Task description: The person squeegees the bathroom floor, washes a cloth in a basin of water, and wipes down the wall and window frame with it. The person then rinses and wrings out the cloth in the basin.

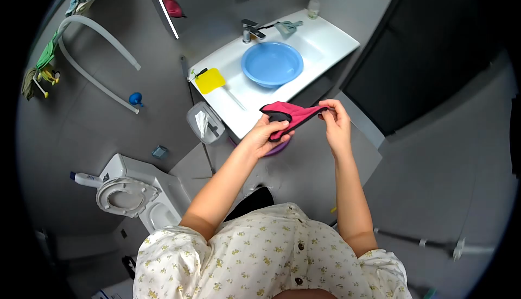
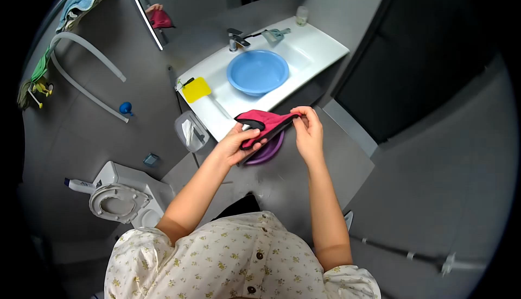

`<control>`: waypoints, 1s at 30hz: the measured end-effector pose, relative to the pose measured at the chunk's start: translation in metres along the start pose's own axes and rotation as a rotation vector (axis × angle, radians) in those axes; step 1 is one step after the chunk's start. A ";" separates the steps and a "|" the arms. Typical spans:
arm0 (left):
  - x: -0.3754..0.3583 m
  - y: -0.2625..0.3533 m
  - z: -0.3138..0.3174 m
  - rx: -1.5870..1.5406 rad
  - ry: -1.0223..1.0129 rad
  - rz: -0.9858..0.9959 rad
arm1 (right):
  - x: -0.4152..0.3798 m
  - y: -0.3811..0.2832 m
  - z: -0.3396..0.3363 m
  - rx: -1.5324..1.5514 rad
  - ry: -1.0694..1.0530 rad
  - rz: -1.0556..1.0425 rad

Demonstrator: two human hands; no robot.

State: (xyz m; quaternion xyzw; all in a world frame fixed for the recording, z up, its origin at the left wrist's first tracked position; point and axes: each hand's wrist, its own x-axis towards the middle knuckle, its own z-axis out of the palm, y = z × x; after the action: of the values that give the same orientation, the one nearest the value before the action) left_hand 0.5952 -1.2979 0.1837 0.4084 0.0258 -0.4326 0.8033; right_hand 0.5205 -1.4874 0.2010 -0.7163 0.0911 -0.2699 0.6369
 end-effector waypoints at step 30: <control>0.439 0.063 -0.187 -0.250 0.827 0.155 | 0.341 0.371 0.162 -1.001 -0.888 0.134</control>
State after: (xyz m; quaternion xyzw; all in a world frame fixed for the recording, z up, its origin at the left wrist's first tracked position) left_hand 0.9730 -1.4485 -0.0743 0.4475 0.3669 -0.1646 0.7988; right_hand 0.9672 -1.5733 -0.0705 -0.9611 -0.0209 0.1652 0.2205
